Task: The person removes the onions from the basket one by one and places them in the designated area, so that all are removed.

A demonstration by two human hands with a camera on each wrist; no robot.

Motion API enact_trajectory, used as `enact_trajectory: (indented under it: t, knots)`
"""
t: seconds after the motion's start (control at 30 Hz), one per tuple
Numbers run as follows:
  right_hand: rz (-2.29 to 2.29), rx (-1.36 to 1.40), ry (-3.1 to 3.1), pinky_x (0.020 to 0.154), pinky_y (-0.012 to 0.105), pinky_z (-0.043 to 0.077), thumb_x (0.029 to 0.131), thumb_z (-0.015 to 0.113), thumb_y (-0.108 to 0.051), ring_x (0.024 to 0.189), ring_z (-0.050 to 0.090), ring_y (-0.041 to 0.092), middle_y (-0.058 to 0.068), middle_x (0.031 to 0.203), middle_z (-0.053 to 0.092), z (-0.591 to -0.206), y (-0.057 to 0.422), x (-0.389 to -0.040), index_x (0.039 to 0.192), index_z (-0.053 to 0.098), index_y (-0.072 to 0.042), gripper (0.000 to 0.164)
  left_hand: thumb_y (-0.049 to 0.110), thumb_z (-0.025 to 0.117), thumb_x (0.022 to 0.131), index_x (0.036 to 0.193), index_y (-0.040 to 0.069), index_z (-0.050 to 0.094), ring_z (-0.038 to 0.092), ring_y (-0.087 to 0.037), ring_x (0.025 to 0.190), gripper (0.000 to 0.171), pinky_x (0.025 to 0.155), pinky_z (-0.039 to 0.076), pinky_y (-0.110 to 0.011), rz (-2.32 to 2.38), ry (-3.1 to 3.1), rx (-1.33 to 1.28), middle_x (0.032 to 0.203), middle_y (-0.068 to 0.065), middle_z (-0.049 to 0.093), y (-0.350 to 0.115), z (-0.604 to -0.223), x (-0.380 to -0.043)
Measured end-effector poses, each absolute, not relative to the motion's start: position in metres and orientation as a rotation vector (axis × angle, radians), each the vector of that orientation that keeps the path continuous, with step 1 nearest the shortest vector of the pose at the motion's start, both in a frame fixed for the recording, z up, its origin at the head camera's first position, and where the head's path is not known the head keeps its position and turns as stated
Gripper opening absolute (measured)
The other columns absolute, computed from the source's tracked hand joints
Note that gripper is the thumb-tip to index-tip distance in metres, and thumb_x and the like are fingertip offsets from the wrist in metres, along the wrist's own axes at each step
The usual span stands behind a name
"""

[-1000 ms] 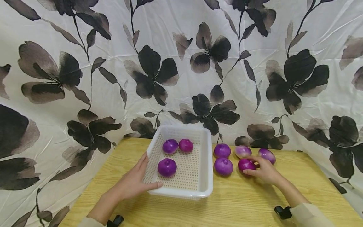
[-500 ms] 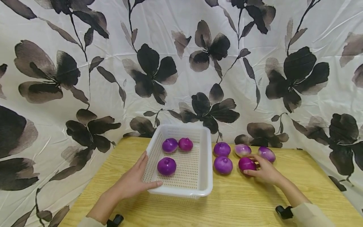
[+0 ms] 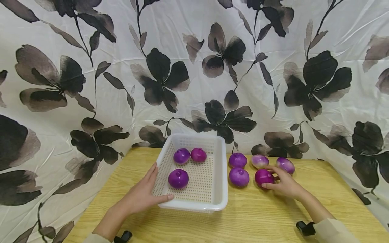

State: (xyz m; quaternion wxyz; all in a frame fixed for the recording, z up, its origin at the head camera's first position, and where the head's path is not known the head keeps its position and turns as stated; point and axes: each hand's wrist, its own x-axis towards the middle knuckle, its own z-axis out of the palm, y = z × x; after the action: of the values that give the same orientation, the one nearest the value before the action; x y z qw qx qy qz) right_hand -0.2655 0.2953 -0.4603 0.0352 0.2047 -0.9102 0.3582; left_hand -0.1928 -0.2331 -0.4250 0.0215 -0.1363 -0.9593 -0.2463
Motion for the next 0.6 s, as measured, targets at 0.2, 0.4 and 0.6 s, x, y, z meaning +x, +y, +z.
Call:
enact_trajectory:
  t: [0.2, 0.4, 0.6]
  knots:
    - [1.167, 0.616, -2.820, 0.088, 0.051, 0.059, 0.088, 0.083, -0.024, 0.107, 0.066, 0.042, 0.033, 0.132, 0.057, -0.456, 0.298, -0.264, 0.143, 0.048, 0.008, 0.071, 0.078, 0.068, 0.079, 0.162, -0.004, 0.012, 0.026, -0.048, 0.149, 0.129, 0.116, 0.031, -0.065, -0.757, -2.971, -0.420, 0.171, -0.019, 0.003, -0.234, -0.426, -0.193]
    - [1.197, 0.621, -2.811, 0.087, 0.052, 0.060, 0.088, 0.082, -0.023, 0.106, 0.066, 0.043, 0.035, 0.132, 0.056, -0.451, 0.297, -0.259, 0.144, 0.046, 0.009, 0.074, 0.077, 0.069, 0.079, 0.162, -0.003, 0.011, 0.025, -0.048, 0.149, 0.129, 0.116, 0.030, -0.065, -0.768, -2.967, -0.424, 0.171, -0.019, 0.003, -0.236, -0.428, -0.194]
    - [1.164, 0.645, -2.789, 0.088, 0.054, 0.059, 0.088, 0.083, -0.023, 0.106, 0.067, 0.044, 0.035, 0.134, 0.056, -0.446, 0.297, -0.253, 0.143, 0.047, 0.010, 0.073, 0.077, 0.069, 0.080, 0.162, -0.004, 0.012, 0.025, -0.048, 0.149, 0.128, 0.116, 0.030, -0.065, -0.759, -2.964, -0.436, 0.171, -0.019, 0.003, -0.235, -0.429, -0.194]
